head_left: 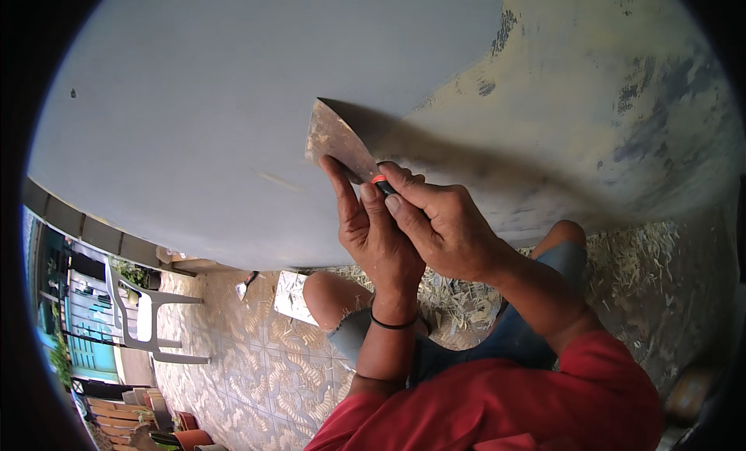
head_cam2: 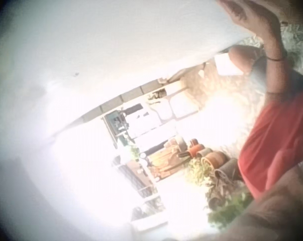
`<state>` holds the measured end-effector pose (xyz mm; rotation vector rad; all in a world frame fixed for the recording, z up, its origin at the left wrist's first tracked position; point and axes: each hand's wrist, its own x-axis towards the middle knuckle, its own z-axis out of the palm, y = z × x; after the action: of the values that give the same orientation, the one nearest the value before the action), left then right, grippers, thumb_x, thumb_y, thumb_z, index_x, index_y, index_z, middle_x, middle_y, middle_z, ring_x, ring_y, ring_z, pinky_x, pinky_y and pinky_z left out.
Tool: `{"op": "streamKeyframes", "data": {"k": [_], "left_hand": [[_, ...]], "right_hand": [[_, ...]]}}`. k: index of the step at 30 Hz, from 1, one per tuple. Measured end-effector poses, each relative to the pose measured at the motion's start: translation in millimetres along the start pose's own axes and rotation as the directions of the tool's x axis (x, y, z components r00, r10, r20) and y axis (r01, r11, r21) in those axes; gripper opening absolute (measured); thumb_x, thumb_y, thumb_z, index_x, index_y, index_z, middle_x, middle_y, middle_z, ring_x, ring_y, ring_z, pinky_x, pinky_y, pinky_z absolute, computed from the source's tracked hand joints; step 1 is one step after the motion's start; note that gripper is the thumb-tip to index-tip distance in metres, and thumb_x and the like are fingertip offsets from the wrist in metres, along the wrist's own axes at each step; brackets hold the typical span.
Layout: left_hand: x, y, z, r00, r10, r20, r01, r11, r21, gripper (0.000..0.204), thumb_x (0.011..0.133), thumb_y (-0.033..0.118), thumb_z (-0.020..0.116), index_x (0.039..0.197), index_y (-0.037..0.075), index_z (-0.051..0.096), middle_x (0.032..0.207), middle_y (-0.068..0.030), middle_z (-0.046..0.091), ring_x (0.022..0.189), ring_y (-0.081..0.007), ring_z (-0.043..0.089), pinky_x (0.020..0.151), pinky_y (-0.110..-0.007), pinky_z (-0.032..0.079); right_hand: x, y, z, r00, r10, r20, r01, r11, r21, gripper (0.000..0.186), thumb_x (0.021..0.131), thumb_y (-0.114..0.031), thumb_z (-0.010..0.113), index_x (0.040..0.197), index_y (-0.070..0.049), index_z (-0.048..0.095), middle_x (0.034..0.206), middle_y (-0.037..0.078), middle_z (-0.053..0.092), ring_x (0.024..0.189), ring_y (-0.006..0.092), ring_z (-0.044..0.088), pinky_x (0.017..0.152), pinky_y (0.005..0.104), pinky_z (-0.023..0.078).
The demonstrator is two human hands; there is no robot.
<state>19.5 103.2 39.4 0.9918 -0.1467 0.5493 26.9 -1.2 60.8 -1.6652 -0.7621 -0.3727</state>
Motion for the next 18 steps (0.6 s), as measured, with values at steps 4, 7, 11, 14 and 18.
{"op": "streamKeyframes", "data": {"k": [4, 7, 11, 14, 18], "left_hand": [[-13.7, -0.8, -12.8, 0.999, -0.044, -0.006, 0.044, 0.999, -0.017, 0.063, 0.116, 0.022, 0.052, 0.172, 0.015, 0.025, 0.112, -0.0135, 0.073, 0.1, -0.0203, 0.073, 0.091, -0.036, 0.062], [-38.6, -22.2, -26.7, 0.983, -0.181, 0.0, 0.181, 0.983, -0.031, 0.065, 0.115, 0.022, 0.053, 0.173, 0.016, 0.022, 0.112, -0.012, 0.073, 0.1, -0.0198, 0.073, 0.092, -0.036, 0.062], [-68.5, -58.9, -34.8, 0.951, -0.301, 0.075, 0.293, 0.951, 0.095, 0.07, 0.114, 0.015, 0.056, 0.173, 0.014, 0.019, 0.129, -0.0096, 0.071, 0.106, -0.0109, 0.065, 0.097, -0.029, 0.055], [-79.4, -65.5, -25.4, 0.933, -0.348, 0.093, 0.342, 0.937, 0.066, 0.071, 0.112, 0.015, 0.06, 0.172, 0.012, 0.022, 0.125, -0.0037, 0.072, 0.101, -0.0046, 0.059, 0.095, -0.023, 0.051], [-79.3, -64.0, -20.4, 0.927, -0.354, 0.126, 0.349, 0.935, 0.058, 0.073, 0.112, 0.016, 0.061, 0.173, 0.012, 0.02, 0.114, -0.0024, 0.073, 0.101, -0.0061, 0.06, 0.095, -0.024, 0.051]], "right_hand": [[-9.7, -1.3, 12.2, 0.997, 0.075, 0.034, -0.074, 0.997, -0.025, 0.039, 0.109, -0.01, 0.055, 0.14, 0.014, 0.056, 0.114, 0.035, 0.071, 0.105, 0.0437, 0.075, 0.087, 0.0407, 0.059], [-49.7, 20.8, 16.1, 0.989, 0.146, -0.022, -0.147, 0.988, -0.058, 0.041, 0.109, -0.008, 0.057, 0.143, 0.014, 0.055, 0.115, 0.032, 0.072, 0.105, 0.036, 0.076, 0.089, 0.0386, 0.058], [-101.6, 35.2, 1.9, 0.959, 0.259, -0.114, -0.266, 0.963, -0.053, 0.042, 0.109, -0.005, 0.058, 0.146, 0.013, 0.054, 0.119, 0.025, 0.075, 0.109, 0.0232, 0.073, 0.094, 0.0349, 0.056], [-115.8, 31.0, -9.7, 0.933, 0.326, -0.15, -0.335, 0.942, -0.037, 0.041, 0.109, -0.004, 0.058, 0.146, 0.013, 0.055, 0.124, 0.022, 0.074, 0.117, 0.0192, 0.069, 0.1, 0.0319, 0.053], [-116.4, 32.0, -14.5, 0.94, 0.303, -0.157, -0.317, 0.946, -0.071, 0.04, 0.109, -0.004, 0.058, 0.145, 0.013, 0.056, 0.121, 0.024, 0.075, 0.114, 0.0202, 0.071, 0.097, 0.0325, 0.055]]}}
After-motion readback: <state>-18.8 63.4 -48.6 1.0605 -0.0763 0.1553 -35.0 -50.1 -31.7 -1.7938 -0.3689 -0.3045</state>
